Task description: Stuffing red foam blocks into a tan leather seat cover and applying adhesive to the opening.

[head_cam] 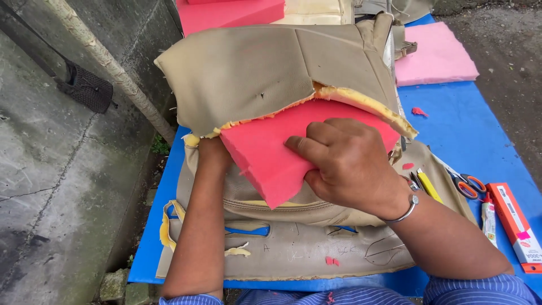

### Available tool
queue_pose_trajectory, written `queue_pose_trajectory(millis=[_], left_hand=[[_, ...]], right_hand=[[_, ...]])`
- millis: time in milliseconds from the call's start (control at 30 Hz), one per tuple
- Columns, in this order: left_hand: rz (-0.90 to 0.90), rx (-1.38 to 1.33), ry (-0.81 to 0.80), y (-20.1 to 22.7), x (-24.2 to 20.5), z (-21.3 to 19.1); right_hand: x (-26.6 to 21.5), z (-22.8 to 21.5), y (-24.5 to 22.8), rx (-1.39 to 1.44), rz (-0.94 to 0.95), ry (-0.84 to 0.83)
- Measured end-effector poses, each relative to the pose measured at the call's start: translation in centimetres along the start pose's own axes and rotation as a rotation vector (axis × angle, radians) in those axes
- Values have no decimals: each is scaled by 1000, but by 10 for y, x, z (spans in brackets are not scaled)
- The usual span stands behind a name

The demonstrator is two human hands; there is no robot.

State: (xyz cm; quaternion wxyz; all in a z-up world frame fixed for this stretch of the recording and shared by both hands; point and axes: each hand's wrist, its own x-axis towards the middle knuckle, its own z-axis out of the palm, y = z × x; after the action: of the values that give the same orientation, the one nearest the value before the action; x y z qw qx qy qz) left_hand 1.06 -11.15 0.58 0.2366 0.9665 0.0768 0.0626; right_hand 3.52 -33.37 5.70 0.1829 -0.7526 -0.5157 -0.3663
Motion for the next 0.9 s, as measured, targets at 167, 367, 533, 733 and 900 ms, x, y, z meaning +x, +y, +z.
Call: queue_pose_trajectory(millis=[167,367,533,733,900], left_hand=[[22,-65,-35,-1,-13,-6],[55,-149,-81,-16,-15,1],[79,-216,-136,-136,30,127],[104,-296,-171,-25,-52,-19],[151,-362,-204,-32,-72,-36]], right_hand=[[-21,26,-21,-105,-84,-66],[-17,38,-31,-182,-125,3],[-4,65,-26,-233,-73,226],[55,28,0,-14,59,344],[54,20,2,-3,24,382]])
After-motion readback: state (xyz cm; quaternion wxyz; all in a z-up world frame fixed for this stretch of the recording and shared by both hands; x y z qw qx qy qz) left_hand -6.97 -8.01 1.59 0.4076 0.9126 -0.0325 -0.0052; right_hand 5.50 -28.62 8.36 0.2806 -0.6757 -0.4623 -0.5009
